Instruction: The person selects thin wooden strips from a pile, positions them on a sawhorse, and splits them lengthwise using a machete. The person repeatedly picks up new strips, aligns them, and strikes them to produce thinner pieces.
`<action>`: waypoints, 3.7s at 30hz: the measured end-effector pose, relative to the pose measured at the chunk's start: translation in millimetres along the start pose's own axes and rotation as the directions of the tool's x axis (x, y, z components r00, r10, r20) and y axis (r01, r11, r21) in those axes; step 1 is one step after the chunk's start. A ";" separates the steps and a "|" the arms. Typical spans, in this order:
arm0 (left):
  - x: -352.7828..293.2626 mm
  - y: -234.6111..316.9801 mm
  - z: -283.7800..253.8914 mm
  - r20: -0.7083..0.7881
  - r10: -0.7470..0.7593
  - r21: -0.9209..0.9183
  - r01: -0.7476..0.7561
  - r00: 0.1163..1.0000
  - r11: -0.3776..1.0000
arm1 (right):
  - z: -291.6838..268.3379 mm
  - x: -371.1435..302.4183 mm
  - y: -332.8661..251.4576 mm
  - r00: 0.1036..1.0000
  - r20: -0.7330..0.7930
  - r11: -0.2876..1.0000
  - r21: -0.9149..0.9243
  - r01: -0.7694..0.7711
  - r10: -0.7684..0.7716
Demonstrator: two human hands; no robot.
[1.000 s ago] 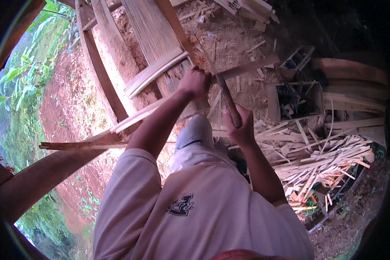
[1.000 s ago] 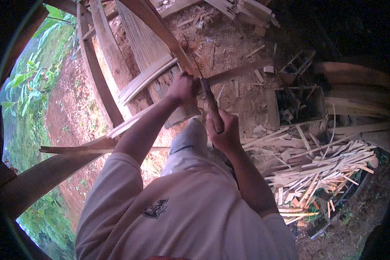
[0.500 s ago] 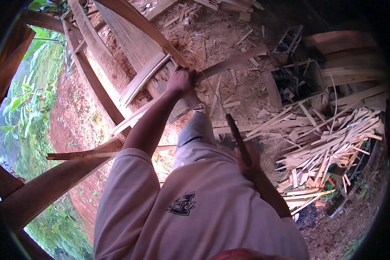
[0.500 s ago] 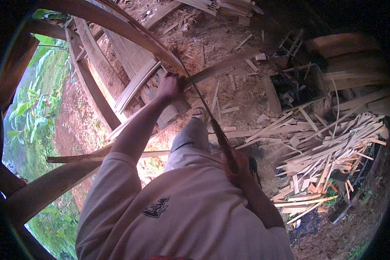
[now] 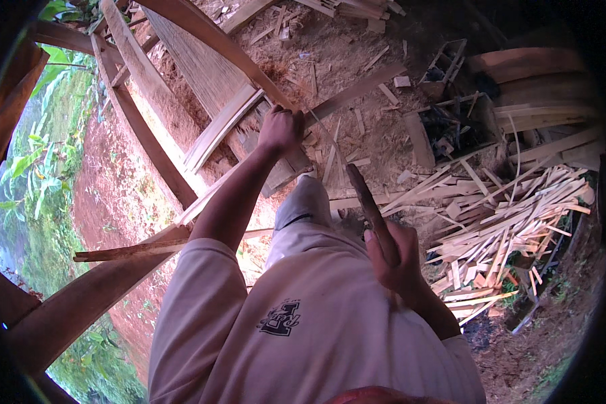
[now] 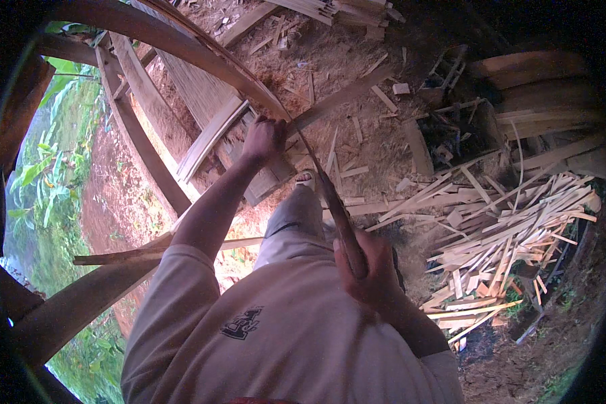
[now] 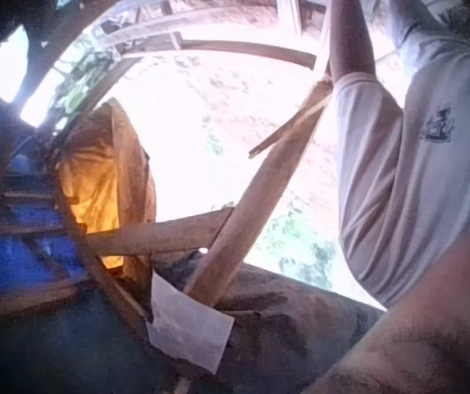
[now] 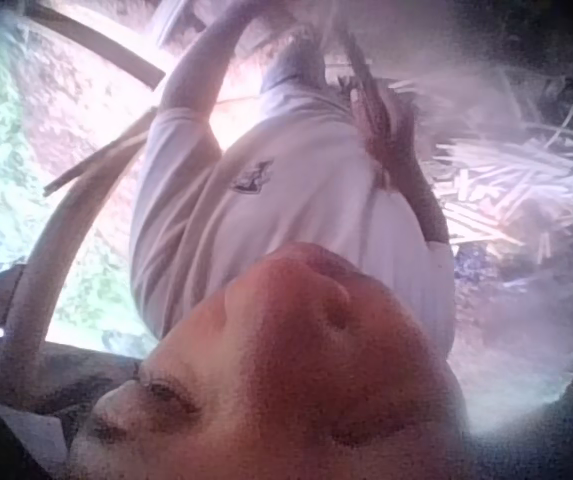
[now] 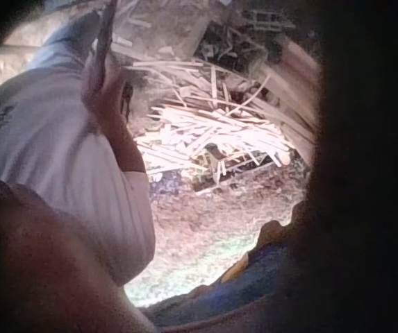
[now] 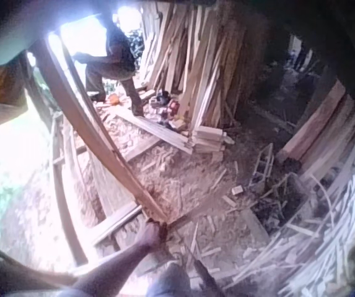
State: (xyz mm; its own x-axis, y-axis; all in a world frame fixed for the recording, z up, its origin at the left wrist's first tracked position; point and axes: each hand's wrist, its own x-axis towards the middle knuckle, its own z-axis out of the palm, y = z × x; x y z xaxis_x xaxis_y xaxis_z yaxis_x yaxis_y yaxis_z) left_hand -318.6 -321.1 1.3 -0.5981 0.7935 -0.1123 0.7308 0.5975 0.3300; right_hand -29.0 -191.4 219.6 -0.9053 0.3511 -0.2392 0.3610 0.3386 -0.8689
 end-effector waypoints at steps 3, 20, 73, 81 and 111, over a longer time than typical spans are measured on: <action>-2.2 0.1 -7.7 -0.056 0.018 -0.041 -0.021 0.998 0.999 | -3.0 14.0 -6.9 0.999 0.048 0.999 0.024 -0.027 0.025; 4.6 -9.6 6.1 -0.054 0.008 -0.005 -0.008 0.998 1.000 | 27.1 113.8 -15.3 0.996 0.064 0.998 -0.034 0.059 -0.057; 8.0 248.4 -96.5 0.035 0.027 -0.361 -0.013 0.999 0.932 | -90.6 -51.3 33.8 0.825 -0.499 0.945 0.033 0.324 -0.266; 26.9 256.6 -117.0 -0.053 -0.004 -0.193 -0.006 0.999 0.981 | -94.4 -36.8 29.1 0.818 -0.495 0.943 -0.009 0.333 -0.293; 61.1 242.6 -125.3 -0.176 0.072 -0.126 -0.094 0.982 0.988 | -79.5 -21.0 29.4 0.717 -0.646 0.938 0.004 0.346 -0.261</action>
State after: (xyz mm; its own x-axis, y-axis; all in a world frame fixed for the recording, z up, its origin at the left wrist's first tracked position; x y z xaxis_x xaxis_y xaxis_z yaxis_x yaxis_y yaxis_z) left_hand -219.1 -142.2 192.0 -0.5927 0.8017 0.0779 0.7369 0.5007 0.4542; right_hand 18.5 -119.4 233.5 -0.5987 0.7273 0.3355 0.0250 0.4356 -0.8998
